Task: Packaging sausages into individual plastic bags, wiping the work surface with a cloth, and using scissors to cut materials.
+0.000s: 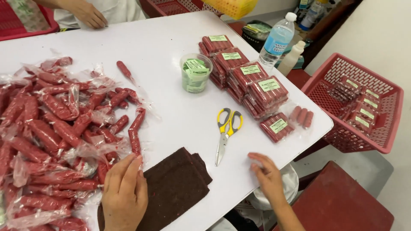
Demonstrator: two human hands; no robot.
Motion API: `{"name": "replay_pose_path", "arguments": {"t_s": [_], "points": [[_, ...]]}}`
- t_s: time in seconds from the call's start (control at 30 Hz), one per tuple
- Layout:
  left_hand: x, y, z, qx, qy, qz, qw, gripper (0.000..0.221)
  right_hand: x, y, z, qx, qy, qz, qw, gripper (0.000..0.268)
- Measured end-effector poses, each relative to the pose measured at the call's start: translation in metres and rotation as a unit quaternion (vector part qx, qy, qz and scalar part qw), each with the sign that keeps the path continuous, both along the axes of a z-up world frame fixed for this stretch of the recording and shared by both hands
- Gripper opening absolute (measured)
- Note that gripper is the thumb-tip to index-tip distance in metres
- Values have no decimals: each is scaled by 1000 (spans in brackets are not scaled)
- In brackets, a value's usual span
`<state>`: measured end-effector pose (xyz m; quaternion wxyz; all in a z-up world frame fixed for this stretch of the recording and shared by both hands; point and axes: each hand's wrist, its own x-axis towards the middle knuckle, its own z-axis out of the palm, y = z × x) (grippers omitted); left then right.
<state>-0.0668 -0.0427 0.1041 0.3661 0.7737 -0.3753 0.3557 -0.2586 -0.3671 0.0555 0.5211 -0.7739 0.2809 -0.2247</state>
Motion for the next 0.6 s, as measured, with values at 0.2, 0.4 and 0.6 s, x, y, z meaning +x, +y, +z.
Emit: {"name": "replay_pose_path", "arguments": {"t_s": [0.2, 0.4, 0.6], "points": [[3, 5, -3, 1, 46, 9, 999, 32, 18, -97, -21, -455, 99, -23, 885, 57], [1, 2, -11, 49, 42, -5, 998, 36, 16, -134, -60, -405, 113, -61, 905, 60], [-4, -2, -11, 86, 92, -48, 991, 34, 15, -134, -61, -401, 126, -51, 906, 63]]}}
